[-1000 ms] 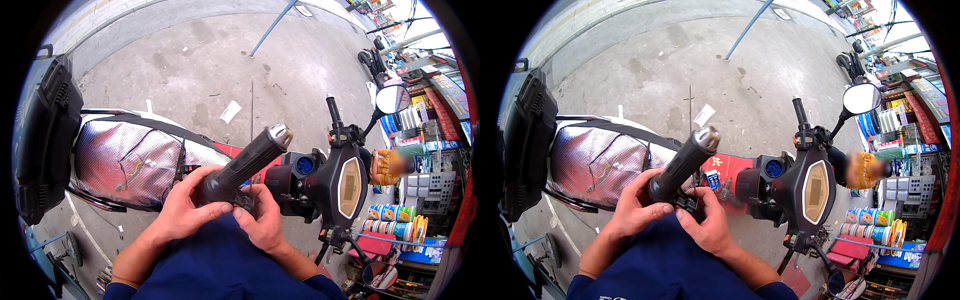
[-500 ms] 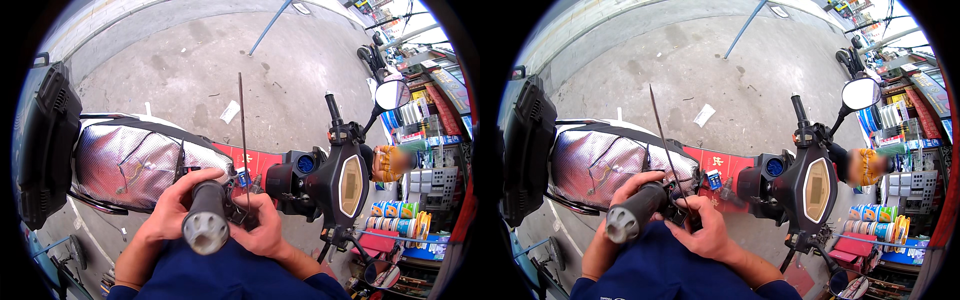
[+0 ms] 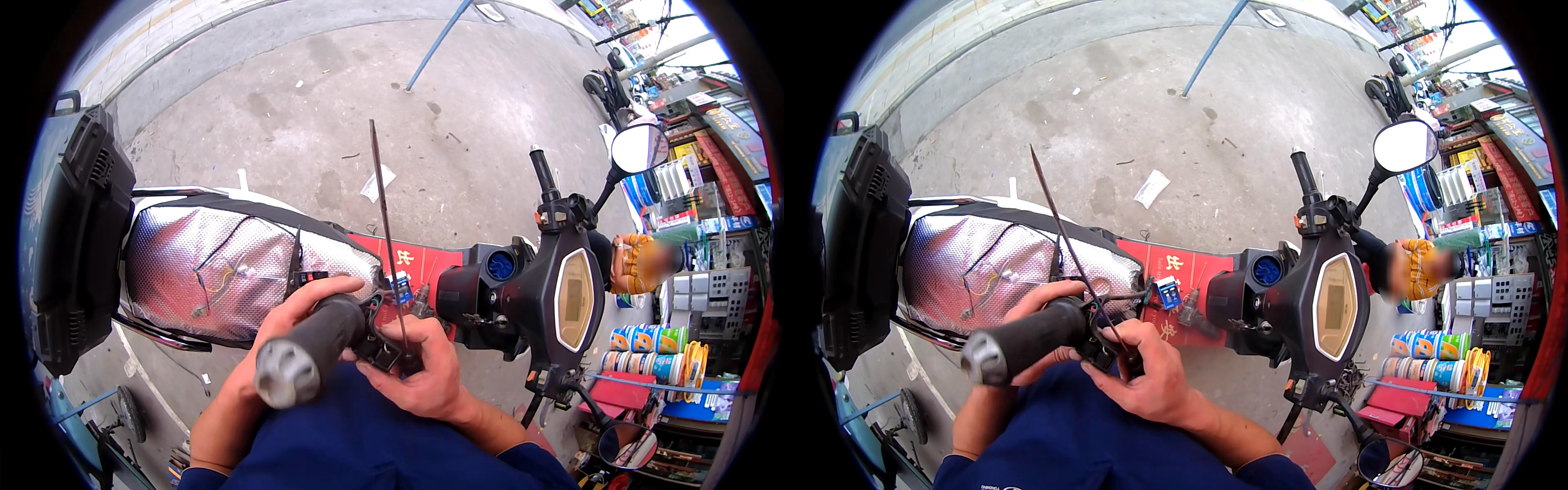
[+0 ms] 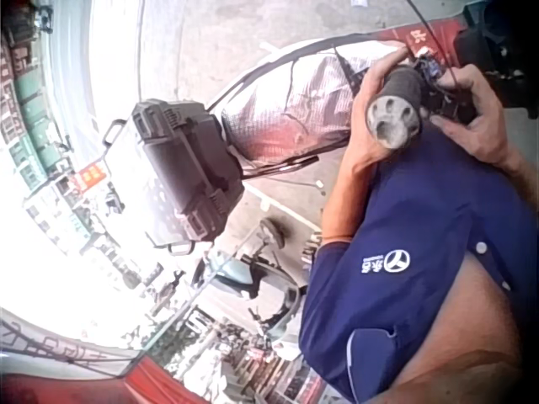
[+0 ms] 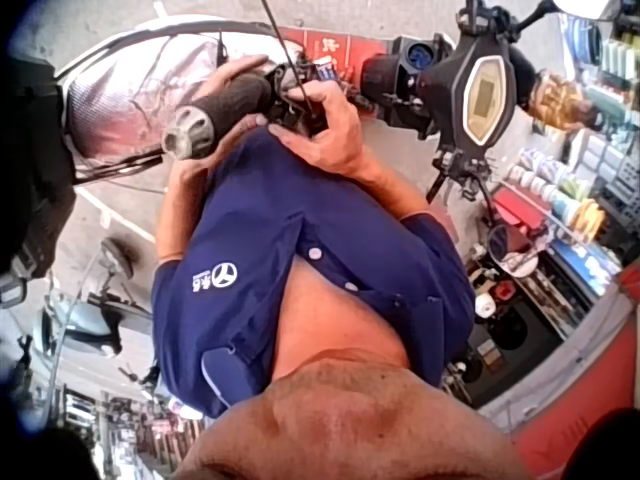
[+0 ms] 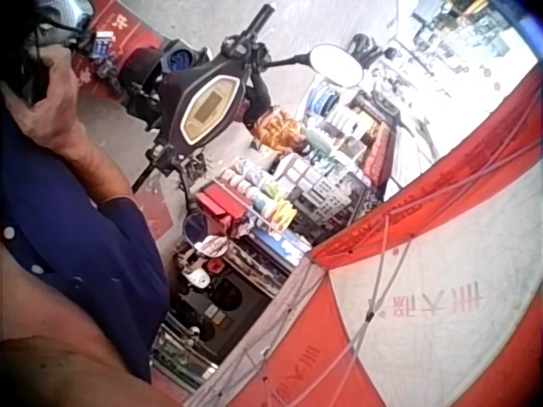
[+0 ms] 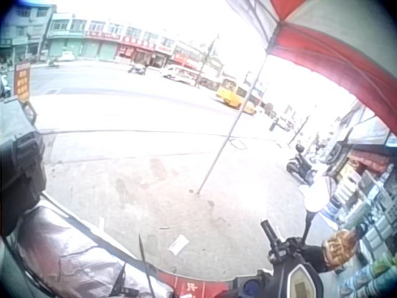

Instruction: The person repairs a scooter's handlebar assembly by stripping and twisting wires, wrapping connections with electrical tape, and using a screwdriver to adjust components on the handlebar grip. The task involves handling wires and tools to secure the scooter's electrical system.

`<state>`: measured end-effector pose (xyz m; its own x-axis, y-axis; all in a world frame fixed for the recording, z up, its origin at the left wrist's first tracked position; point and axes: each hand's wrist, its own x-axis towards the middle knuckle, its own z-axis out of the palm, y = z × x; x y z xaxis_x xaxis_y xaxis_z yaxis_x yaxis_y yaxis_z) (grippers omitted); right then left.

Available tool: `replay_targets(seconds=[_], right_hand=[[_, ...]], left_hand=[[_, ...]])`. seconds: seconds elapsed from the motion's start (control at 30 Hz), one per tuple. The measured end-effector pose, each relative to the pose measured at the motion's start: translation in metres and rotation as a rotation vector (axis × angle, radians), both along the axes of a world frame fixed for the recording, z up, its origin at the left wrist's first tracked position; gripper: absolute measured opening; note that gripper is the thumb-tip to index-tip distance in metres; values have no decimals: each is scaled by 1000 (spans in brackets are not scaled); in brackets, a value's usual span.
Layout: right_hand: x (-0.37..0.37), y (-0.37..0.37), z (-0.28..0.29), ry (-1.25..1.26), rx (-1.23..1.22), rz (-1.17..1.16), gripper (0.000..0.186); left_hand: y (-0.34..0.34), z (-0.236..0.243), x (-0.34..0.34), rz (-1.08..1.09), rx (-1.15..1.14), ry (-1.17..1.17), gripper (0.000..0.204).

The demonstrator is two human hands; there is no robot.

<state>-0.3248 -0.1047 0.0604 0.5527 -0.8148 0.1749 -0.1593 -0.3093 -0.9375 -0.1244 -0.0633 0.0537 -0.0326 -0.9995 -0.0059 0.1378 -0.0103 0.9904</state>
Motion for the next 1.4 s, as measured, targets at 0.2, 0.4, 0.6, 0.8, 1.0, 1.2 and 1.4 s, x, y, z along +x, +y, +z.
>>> replay_targets(seconds=[0.2,0.4,0.6,0.8,1.0,1.2,1.4], right_hand=[[2,0,6,40,12,-22,46],[4,-2,9,21,-23,-6,45],[9,-6,8,-2,-131,33,50],[10,-10,8,-61,-152,85,51],[11,-11,2,-61,-193,76,52],[7,-12,-3,17,-272,66,56],[12,-19,9,122,-494,9,43]], left_hand=[[2,-17,-5,-35,102,269,72],[2,-20,-7,-62,158,365,75],[4,-22,-3,-59,157,286,71],[3,-13,2,-55,132,178,64],[2,-14,0,-21,96,135,62],[2,0,3,-7,64,60,57],[-2,4,5,-55,32,-39,56]])
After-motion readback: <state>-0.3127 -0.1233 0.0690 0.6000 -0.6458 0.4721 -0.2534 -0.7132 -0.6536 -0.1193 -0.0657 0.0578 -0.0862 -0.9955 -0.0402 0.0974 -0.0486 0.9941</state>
